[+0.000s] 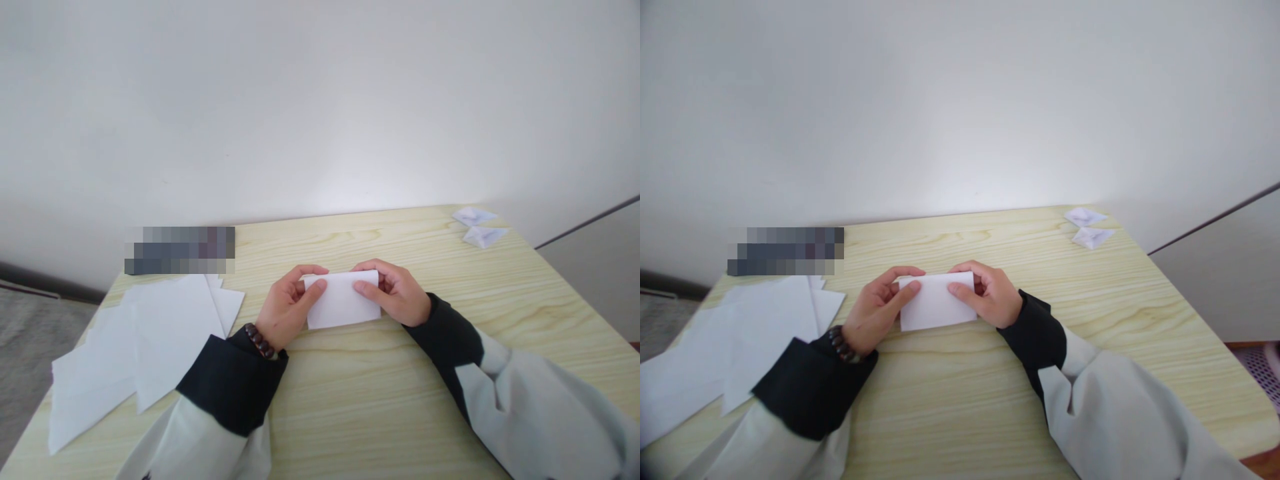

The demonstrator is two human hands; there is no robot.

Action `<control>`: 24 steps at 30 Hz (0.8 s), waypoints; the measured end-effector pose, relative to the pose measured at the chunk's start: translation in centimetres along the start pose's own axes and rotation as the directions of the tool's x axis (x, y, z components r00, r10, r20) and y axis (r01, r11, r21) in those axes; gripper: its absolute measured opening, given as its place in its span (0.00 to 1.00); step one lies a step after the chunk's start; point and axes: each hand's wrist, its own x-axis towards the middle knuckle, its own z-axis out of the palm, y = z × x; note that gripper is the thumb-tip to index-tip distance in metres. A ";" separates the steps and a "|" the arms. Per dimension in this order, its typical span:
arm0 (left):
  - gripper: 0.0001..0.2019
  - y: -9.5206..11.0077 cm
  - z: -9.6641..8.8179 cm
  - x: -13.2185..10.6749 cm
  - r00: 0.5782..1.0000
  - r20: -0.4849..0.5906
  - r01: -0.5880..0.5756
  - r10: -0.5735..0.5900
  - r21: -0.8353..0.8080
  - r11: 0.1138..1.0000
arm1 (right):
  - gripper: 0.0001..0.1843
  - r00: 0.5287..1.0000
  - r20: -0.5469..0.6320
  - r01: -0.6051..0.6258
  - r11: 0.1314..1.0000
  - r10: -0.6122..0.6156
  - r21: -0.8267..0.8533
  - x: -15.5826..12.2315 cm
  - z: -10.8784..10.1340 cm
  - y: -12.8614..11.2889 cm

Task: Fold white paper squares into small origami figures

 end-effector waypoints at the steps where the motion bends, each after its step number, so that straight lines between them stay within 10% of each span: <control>1: 0.19 0.0 0.0 0.0 1.000 0.001 -0.001 0.001 -0.005 1.000 | 0.13 1.000 0.000 -0.003 1.000 0.003 0.006 0.0 0.0 0.0; 24: 0.20 0.0 0.1 0.0 1.000 -0.015 0.010 -0.010 -0.017 1.000 | 0.14 0.999 0.015 -0.039 0.998 0.039 0.044 0.0 0.0 0.2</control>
